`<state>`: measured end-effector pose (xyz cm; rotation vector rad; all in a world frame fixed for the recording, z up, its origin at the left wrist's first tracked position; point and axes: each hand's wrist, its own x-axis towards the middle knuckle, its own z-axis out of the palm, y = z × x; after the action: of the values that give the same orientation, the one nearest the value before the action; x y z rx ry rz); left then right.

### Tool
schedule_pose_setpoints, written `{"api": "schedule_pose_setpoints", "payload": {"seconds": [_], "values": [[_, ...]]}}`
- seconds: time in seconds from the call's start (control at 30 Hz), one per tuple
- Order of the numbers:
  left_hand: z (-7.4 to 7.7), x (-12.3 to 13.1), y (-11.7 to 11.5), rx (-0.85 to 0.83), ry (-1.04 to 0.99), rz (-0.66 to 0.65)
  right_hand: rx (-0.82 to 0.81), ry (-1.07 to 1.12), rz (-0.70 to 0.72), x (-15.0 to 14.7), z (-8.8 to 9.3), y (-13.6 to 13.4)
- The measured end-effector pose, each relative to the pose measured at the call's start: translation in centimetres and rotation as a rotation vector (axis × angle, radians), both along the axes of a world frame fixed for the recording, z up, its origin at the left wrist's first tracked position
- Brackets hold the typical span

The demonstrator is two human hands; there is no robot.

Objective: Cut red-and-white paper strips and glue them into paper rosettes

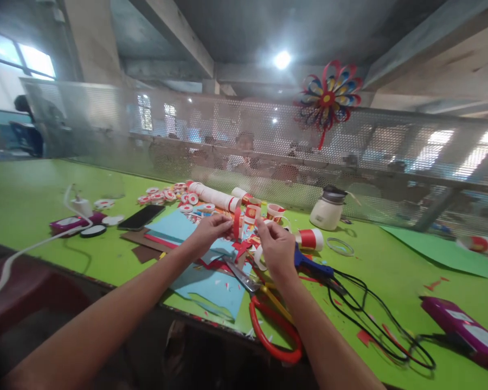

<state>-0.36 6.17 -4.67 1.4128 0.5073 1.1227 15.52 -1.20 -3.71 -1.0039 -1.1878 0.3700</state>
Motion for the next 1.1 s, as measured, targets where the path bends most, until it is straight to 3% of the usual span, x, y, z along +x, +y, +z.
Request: {"api": "schedule_pose_setpoints", "payload": {"seconds": [0.27,0.53,0.8,1.1], "values": [[-0.1,0.0,0.3,-0.089,-0.096,-0.048,-0.058,-0.188,0.006,0.3,-0.3,0.5],[0.3,0.0,-0.9,-0.179,-0.131,-0.182,-0.149,-0.255,0.121,-0.5,-0.4,0.1],[0.7,0.0,-1.6,-0.149,-0.052,-0.273,-0.204,0.186,0.235,0.0,0.8,-0.2],[0.4,0.1,-1.8,-0.006,0.09,-0.303,-0.291,0.329,0.415,0.2,1.2,-0.3]]}}
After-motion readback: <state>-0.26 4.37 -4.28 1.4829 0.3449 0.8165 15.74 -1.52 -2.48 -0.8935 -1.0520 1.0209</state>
